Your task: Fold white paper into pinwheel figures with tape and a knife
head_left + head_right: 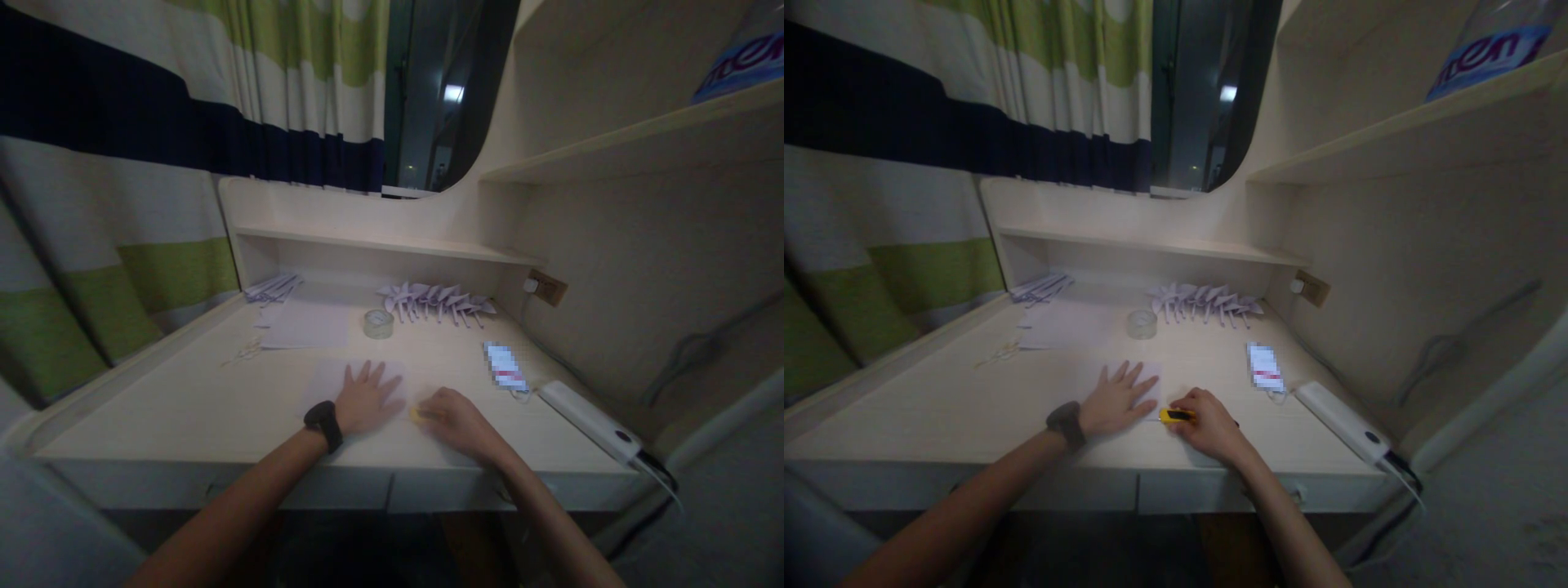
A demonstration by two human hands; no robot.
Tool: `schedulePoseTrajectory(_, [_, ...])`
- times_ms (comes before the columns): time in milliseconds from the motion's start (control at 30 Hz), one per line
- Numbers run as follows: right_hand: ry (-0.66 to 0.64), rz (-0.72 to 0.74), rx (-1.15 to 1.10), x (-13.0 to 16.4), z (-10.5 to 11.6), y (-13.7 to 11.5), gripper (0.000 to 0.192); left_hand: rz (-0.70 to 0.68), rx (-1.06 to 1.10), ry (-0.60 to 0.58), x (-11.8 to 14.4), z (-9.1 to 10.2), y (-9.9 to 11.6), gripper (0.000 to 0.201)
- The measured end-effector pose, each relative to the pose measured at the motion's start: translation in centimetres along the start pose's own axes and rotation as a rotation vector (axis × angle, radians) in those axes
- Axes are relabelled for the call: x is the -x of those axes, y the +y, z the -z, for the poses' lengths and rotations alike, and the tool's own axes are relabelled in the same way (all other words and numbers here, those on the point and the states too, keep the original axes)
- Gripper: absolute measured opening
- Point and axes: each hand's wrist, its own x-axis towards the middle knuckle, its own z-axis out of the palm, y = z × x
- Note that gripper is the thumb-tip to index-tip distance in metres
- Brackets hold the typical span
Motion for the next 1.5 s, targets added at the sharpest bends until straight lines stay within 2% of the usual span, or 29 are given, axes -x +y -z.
schedulePoseTrajectory(300, [0.061,0.02,0.109,-0.5,-1.7,-0.2,0.021,-0.017,0.01,-0.009,-0.1,0.0,-0.1,0.066])
schedulePoseTrajectory(700, [0.096,0.038,0.099,-0.3,-1.8,-1.0,0.02,-0.012,0.009,-0.009,-0.1,0.0,-0.2,0.067])
schedulePoseTrajectory(1067, [0.098,0.023,0.1,-0.5,-2.2,-0.6,0.021,-0.025,0.012,0.0,0.1,0.3,0.0,0.066])
schedulePoseTrajectory(1267, [0.105,0.012,0.141,-0.5,-2.3,-0.6,0.02,-0.032,-0.006,0.046,1.0,1.1,-1.3,0.06])
schedulePoseTrajectory(1500, [0.109,0.059,0.131,-0.5,-2.3,-0.4,0.02,0.064,0.002,0.022,2.0,-0.2,-2.3,0.061])
